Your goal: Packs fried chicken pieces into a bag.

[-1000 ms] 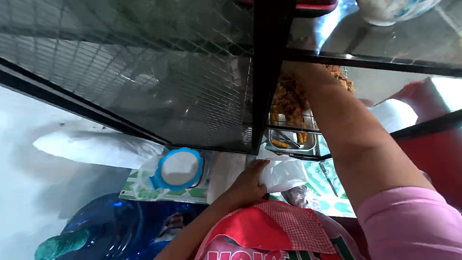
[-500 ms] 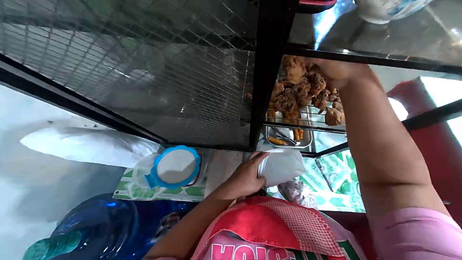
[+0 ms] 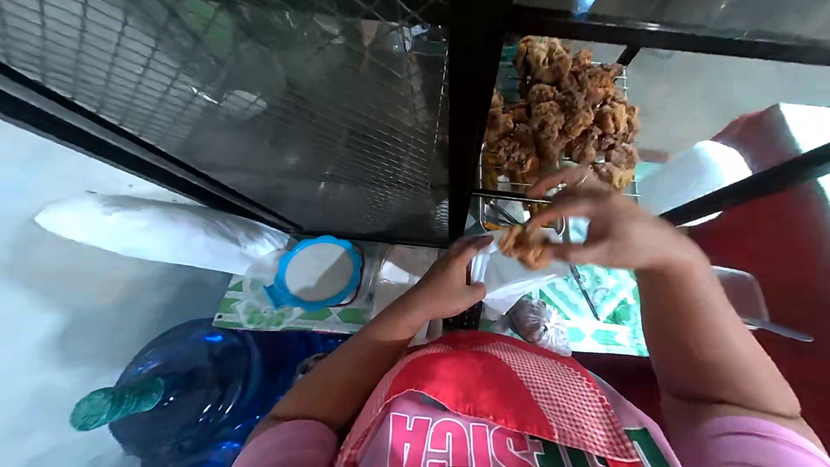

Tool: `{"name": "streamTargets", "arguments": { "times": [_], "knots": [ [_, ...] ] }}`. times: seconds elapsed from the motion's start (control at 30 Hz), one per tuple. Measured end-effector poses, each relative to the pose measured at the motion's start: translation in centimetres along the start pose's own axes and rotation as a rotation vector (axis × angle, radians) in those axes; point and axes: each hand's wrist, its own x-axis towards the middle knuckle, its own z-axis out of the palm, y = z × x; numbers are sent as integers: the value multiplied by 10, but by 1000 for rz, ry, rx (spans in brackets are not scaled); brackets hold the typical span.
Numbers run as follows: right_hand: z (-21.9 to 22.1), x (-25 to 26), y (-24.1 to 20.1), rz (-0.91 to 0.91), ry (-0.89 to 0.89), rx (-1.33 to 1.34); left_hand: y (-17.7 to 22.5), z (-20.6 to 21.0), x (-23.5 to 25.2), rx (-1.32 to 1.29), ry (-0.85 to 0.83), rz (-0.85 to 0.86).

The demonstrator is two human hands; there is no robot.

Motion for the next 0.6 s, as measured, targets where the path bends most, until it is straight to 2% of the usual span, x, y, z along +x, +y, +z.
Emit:
{"name": "streamTargets", "arguments": {
  "times": [0.13, 0.27, 0.47, 0.53, 0.6],
  "knots": [
    [58, -18, 15, 3, -99, -403, 0, 5, 1, -38, 11, 25],
    [81, -22, 26, 187, -238, -466, -1, 11, 2, -52, -15, 30],
    [68, -15, 21, 504, -625, -446, -5, 13, -2, -64, -10, 29],
    [50, -12, 20, 475, -628, -332, -6, 13, -4, -34, -27, 19],
    [29, -11, 21, 379, -511, -210, -8, 13, -4, -22, -41, 13]
  ]
}}
